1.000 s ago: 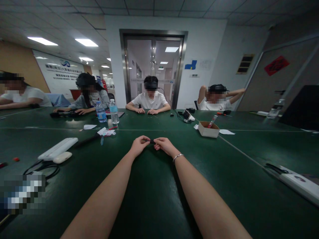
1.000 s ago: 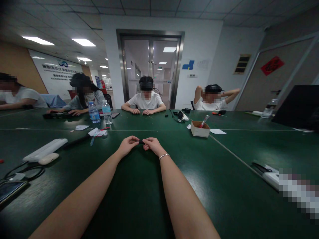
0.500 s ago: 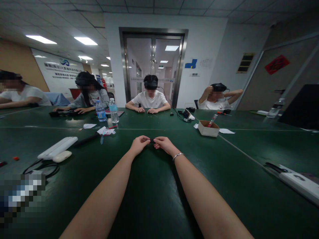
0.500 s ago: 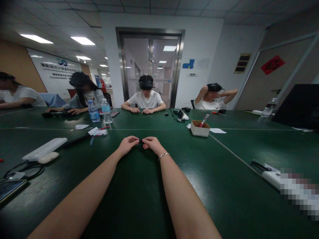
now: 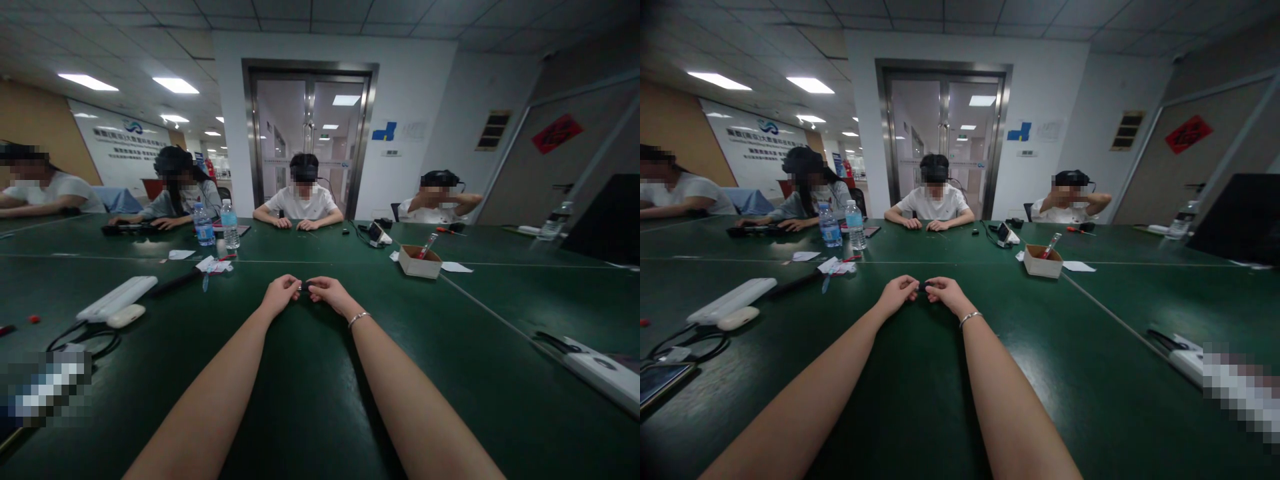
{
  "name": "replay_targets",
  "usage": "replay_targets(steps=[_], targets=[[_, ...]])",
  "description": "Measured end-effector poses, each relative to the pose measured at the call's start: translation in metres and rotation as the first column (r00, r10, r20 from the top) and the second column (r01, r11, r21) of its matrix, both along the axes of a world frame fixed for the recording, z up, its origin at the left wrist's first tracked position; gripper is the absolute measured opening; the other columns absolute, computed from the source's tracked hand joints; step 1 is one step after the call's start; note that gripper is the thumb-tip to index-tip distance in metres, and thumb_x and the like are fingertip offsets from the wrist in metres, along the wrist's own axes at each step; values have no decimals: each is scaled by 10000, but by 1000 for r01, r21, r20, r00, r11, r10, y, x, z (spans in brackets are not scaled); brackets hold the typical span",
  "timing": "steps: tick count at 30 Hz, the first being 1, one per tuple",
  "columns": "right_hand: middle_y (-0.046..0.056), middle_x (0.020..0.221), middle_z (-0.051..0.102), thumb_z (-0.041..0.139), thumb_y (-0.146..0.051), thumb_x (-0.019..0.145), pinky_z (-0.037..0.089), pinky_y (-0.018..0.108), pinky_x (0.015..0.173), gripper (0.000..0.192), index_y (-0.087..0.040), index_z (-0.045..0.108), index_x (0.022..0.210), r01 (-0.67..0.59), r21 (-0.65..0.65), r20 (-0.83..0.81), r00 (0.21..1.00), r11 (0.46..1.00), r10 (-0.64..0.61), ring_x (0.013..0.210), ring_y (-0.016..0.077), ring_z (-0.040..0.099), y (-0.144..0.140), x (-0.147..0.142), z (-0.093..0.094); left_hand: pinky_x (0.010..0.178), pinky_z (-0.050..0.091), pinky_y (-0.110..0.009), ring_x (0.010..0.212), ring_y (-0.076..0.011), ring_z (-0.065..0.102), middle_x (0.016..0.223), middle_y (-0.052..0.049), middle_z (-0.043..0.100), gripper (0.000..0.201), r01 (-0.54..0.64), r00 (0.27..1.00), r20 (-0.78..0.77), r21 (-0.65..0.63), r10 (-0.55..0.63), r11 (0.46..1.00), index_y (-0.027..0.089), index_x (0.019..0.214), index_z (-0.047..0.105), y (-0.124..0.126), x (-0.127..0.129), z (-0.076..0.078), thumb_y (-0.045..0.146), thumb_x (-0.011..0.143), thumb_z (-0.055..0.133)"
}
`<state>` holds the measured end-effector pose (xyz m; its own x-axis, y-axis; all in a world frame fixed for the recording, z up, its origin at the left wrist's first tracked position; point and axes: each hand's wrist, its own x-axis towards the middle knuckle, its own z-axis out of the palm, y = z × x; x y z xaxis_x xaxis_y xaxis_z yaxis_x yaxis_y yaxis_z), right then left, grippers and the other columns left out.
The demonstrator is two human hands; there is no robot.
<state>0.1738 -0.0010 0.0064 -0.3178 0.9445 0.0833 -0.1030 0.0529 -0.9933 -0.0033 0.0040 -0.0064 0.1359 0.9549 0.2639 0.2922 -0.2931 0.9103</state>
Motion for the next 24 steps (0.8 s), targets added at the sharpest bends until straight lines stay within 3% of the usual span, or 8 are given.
replay_targets(steps=[6, 13, 24], targets=[[6, 599, 615, 671, -90, 716, 498, 168, 504, 223, -95, 634, 935, -4, -18, -20, 1000, 1000, 3, 505, 74, 565, 2, 0, -2, 523, 435, -231, 500, -118, 554, 569, 7, 589, 325, 8, 1000, 4, -16, -8, 1000, 168, 786, 570, -4, 2, 4, 488, 753, 528], [31, 641, 617, 635, -83, 748, 501, 176, 504, 155, -78, 612, 901, 21, -57, -107, 994, 998, -27, 521, 90, 589, 5, 1, -4, 650, 462, -270, 641, -144, 603, 675, -21, 619, 284, 78, 997, 20, 16, -78, 997, 155, 901, 573, -9, 3, 5, 384, 733, 586], [39, 740, 633, 663, -83, 718, 498, 173, 531, 233, -103, 623, 946, -30, -32, -111, 993, 999, 26, 567, 81, 591, 2, 3, -2, 647, 439, -260, 634, -145, 586, 685, -8, 625, 337, 36, 986, -161, 19, -33, 999, 184, 827, 580, -13, 2, 10, 494, 785, 453]])
